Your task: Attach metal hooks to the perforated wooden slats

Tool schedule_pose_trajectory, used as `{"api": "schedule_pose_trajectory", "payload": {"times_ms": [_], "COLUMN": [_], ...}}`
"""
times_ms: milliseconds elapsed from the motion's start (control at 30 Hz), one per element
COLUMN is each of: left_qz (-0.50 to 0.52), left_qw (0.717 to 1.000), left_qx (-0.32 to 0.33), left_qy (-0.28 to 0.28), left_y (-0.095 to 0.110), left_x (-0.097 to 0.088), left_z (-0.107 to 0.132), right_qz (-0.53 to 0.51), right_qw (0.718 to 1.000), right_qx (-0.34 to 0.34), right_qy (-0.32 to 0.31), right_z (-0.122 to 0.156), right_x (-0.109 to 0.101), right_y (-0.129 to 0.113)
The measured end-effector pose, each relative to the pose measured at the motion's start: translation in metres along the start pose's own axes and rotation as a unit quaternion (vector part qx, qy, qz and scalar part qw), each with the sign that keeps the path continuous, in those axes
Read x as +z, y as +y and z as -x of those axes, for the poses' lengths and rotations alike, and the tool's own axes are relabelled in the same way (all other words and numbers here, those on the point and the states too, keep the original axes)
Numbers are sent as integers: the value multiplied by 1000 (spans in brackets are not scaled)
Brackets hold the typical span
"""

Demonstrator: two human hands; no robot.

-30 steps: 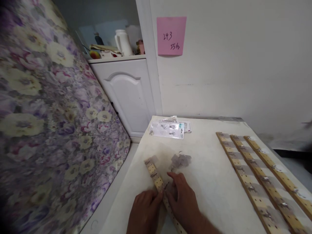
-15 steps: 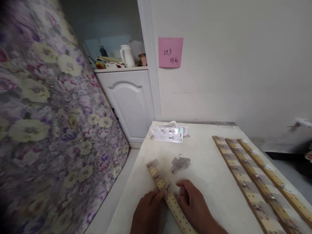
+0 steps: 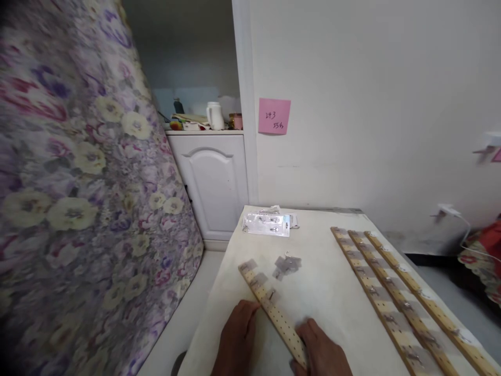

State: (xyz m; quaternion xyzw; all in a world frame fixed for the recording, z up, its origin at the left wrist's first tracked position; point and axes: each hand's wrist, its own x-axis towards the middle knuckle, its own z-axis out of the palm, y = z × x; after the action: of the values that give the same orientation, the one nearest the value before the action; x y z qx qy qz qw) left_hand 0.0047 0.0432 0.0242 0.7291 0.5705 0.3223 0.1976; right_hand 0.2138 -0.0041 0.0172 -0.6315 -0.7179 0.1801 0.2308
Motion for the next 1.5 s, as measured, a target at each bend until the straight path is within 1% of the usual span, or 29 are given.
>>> {"api": "schedule_pose_trajectory", "payload": {"times_ms": [100, 233, 333, 433, 500, 600, 700, 767, 800, 900, 1033, 1133, 1300, 1400, 1500], "left_qz": [11, 12, 10, 8, 5, -8, -14, -9, -5, 2, 13, 24, 44, 48, 49], "left_qw": [1000, 1000, 1000, 1000, 1000, 1000, 1000, 1000, 1000, 1000, 1000, 999, 995, 995, 995], "left_qx": [2, -3, -6, -3, -4, -9, -8, -5, -6, -18, -26, -36, -84, -85, -90], "left_qy": [-3, 1, 1, 0, 1, 4, 7, 3, 1, -5, -8, -5, -14, -10, -13], "left_y": [-2, -3, -4, -4, -4, -5, -7, -7, -7, -7, -10, -12, -12, -12, -13], "left_x": [-2, -7, -9, -10, -9, -6, -4, -4, -4, -6, -5, -5, -5, -3, -1], "left_z": [0, 0, 0, -2, -2, -3, -3, -4, -5, -6, -8, -11, -14, -13, -13], "right_qz": [41, 77, 88, 85, 84, 86, 43, -10, -33, -62, -12, -3, -93, -135, -156], "right_qw": [999, 997, 996, 995, 994, 994, 999, 1000, 999, 995, 991, 989, 984, 982, 979], "right_qx": [1, 1, -4, -22, -30, -15, -7, -8, -11, -38, -68, -82, -99, -98, -109], "right_qy": [-18, -2, 22, 49, 58, 58, 28, 11, 14, 62, 114, 126, 113, 91, 70], "right_z": [-3, -11, -21, -30, -33, -31, -30, -34, -39, -63, -102, -120, -122, -120, -121], "right_x": [-1, 1, 9, 22, 30, 36, 31, 24, 20, 11, 9, 12, 23, 28, 32], "right_y": [-10, -27, -35, -39, -40, -41, -40, -38, -36, -26, -12, -8, -11, -17, -23]}}
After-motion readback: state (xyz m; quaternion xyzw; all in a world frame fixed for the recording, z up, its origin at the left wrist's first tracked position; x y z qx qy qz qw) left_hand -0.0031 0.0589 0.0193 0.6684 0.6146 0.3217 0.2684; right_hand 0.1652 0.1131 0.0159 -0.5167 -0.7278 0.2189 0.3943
